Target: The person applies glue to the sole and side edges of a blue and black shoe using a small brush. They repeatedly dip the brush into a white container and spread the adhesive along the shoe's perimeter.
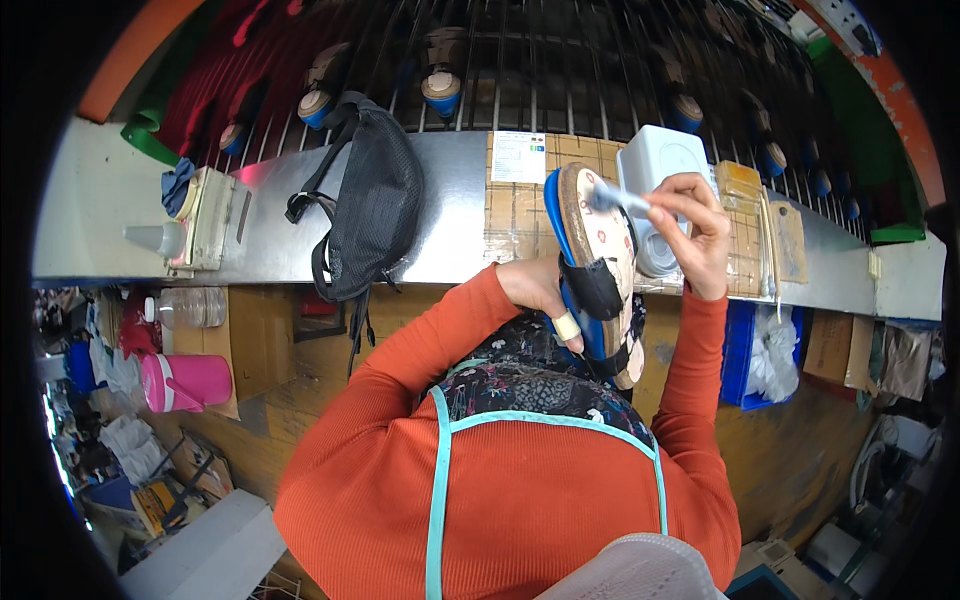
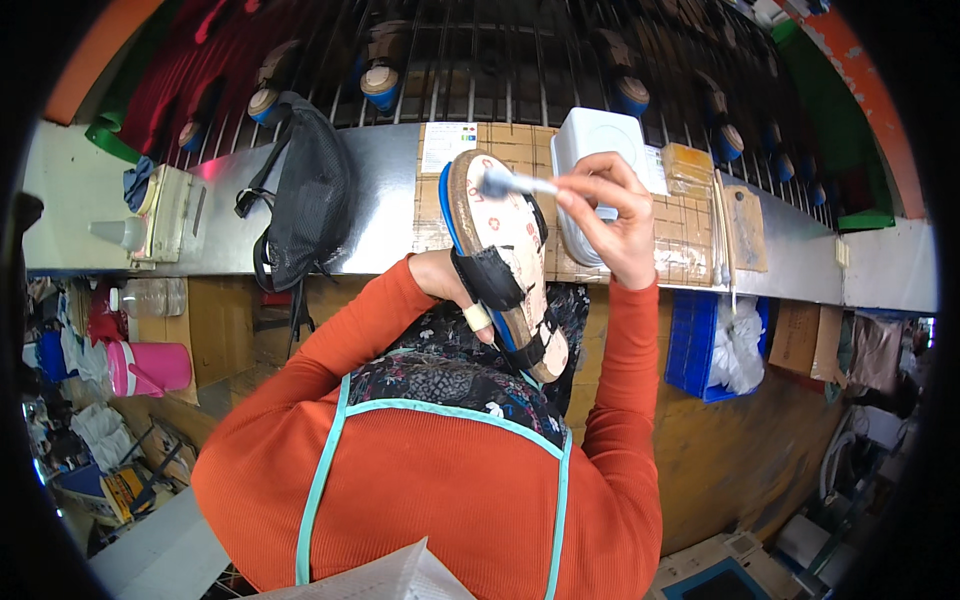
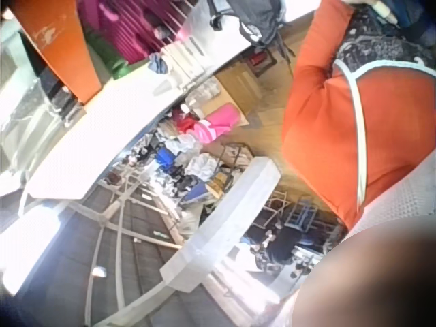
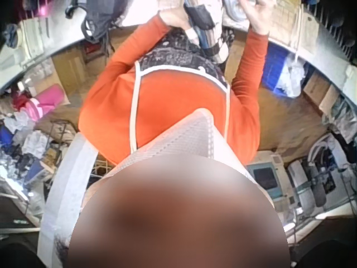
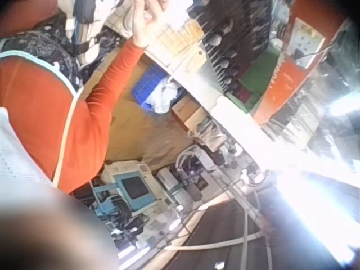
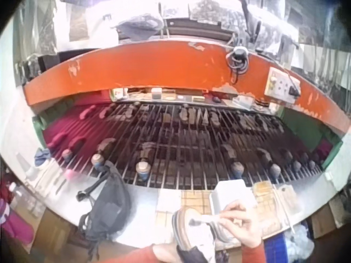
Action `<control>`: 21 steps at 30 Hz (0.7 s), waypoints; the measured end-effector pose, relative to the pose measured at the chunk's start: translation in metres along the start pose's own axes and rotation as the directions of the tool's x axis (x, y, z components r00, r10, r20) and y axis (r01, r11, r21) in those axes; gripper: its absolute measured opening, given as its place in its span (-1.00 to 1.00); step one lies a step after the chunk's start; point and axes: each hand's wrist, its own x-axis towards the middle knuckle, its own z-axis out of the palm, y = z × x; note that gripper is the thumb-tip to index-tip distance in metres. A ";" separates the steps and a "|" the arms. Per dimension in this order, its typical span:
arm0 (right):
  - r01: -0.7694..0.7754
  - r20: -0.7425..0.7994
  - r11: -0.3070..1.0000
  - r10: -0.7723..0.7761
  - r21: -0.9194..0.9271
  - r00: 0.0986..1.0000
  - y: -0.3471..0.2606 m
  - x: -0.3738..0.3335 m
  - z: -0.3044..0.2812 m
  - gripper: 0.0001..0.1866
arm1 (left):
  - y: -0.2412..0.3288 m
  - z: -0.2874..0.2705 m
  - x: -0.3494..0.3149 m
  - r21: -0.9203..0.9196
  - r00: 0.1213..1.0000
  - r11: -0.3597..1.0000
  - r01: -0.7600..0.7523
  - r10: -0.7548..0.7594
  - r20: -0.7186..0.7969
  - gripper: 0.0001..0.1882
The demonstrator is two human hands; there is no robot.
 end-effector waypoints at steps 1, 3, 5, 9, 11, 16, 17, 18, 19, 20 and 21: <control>-0.008 -0.109 0.999 0.003 -0.046 0.994 0.002 -0.005 0.009 -0.85 | -0.002 -0.002 0.000 0.011 1.000 1.000 -0.016 0.016 -0.006 -0.22; -0.027 -0.215 0.985 -0.011 -0.173 0.976 0.005 -0.020 0.021 -0.83 | -0.004 -0.007 0.000 0.002 1.000 1.000 -0.001 0.001 -0.001 -0.20; -0.058 -0.182 0.995 0.041 -0.085 0.982 0.002 -0.040 0.023 -0.83 | -0.006 -0.009 -0.004 -0.047 0.998 0.998 -0.037 0.035 -0.049 -0.20; -0.023 -0.094 0.682 0.135 0.731 0.986 -0.015 -0.059 0.013 -0.84 | 0.000 -0.015 -0.021 -0.197 0.975 0.980 -0.031 -0.014 -0.220 -0.19; 0.080 -0.157 0.457 0.132 0.886 0.979 -0.040 -0.060 0.010 -0.68 | 0.002 -0.022 -0.027 -0.277 0.951 0.952 -0.131 0.041 -0.307 -0.21; 0.487 -0.372 0.382 -0.338 0.785 0.864 -0.112 -0.042 0.007 -0.65 | -0.015 -0.044 -0.006 -0.506 0.909 0.756 -0.415 0.328 -0.256 -0.22; 0.533 -0.393 0.323 -0.408 0.782 0.824 -0.121 -0.036 0.008 -0.65 | -0.020 -0.045 -0.001 -0.555 0.889 0.700 -0.449 0.411 -0.200 -0.22; 0.580 -0.421 0.343 -0.438 0.738 0.795 -0.129 -0.030 0.010 -0.66 | -0.024 -0.046 0.004 -0.595 0.862 0.650 -0.473 0.480 -0.162 -0.21; 0.597 -0.448 0.303 -0.436 0.743 0.780 -0.134 -0.024 0.011 -0.66 | -0.027 -0.046 0.006 -0.611 0.842 0.616 -0.498 0.512 -0.170 -0.21; 0.566 -0.448 0.246 -0.403 0.787 0.798 -0.138 -0.019 0.013 -0.67 | -0.027 -0.044 0.006 -0.589 0.837 0.613 -0.527 0.493 -0.236 -0.20; 0.567 -0.459 0.214 -0.397 0.796 0.795 -0.140 -0.015 0.016 -0.68 | -0.026 -0.040 0.004 -0.451 0.810 0.691 -0.564 0.356 -0.467 -0.19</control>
